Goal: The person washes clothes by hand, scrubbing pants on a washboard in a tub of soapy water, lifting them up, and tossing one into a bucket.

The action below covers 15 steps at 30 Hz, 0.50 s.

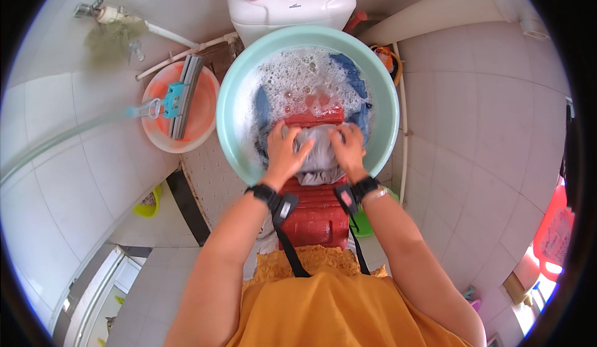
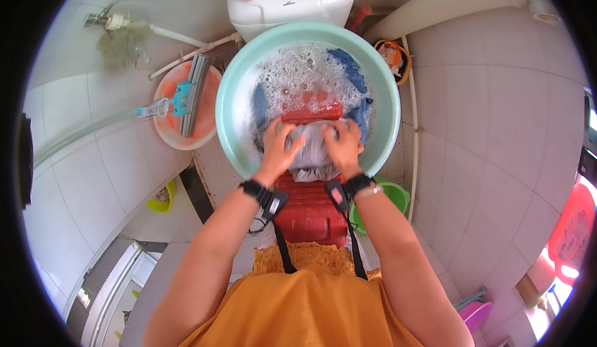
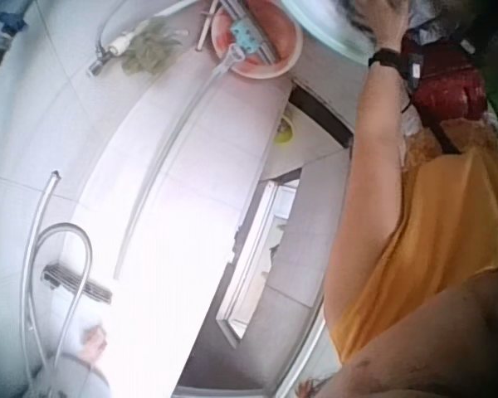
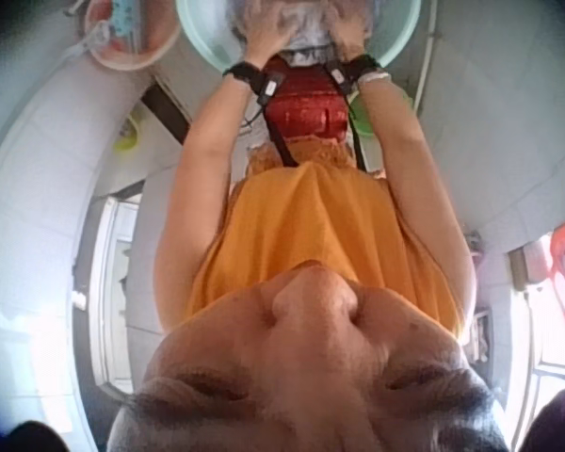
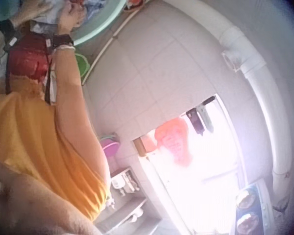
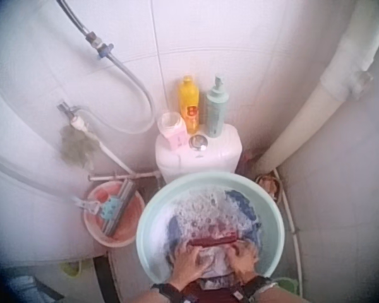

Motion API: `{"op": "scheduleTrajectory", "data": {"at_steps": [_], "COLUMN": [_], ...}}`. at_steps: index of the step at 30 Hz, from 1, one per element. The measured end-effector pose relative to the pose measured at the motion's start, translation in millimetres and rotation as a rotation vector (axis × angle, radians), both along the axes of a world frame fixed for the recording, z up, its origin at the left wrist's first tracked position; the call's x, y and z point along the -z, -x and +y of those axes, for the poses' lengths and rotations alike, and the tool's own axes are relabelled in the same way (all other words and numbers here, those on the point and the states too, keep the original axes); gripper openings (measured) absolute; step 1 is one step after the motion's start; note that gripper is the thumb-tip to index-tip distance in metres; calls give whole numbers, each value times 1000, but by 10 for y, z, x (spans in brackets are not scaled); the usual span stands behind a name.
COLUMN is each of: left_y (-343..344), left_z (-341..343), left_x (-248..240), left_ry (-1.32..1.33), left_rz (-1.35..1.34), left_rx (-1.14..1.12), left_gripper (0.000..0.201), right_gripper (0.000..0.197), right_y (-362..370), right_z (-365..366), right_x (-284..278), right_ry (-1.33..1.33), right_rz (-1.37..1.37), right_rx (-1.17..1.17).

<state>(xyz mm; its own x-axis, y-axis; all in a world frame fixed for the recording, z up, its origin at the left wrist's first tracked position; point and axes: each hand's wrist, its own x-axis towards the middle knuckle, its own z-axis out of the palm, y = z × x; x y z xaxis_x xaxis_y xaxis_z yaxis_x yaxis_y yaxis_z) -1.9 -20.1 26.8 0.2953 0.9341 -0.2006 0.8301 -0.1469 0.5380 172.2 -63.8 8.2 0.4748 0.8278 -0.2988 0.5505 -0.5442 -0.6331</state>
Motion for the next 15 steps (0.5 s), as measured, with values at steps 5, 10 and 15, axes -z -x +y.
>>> {"op": "scheduleTrajectory", "data": {"at_steps": [5,10,15], "left_y": [314,49,-180], "left_z": [-936,-185,264], "left_x": [-285,50,273], "left_ry": [-79,-113,-3], "left_rz": [-240,55,52], "left_rx": [127,214,5], "left_gripper": [23,31,42], "right_gripper": [24,21,28], "right_y": [564,433,286], "right_z": [-767,-296,353], "right_x": [-671,-153,19], "right_ry": [-205,-130,-90], "right_rz": [-188,-439,-172], "right_rx": [-344,-311,-9]}}
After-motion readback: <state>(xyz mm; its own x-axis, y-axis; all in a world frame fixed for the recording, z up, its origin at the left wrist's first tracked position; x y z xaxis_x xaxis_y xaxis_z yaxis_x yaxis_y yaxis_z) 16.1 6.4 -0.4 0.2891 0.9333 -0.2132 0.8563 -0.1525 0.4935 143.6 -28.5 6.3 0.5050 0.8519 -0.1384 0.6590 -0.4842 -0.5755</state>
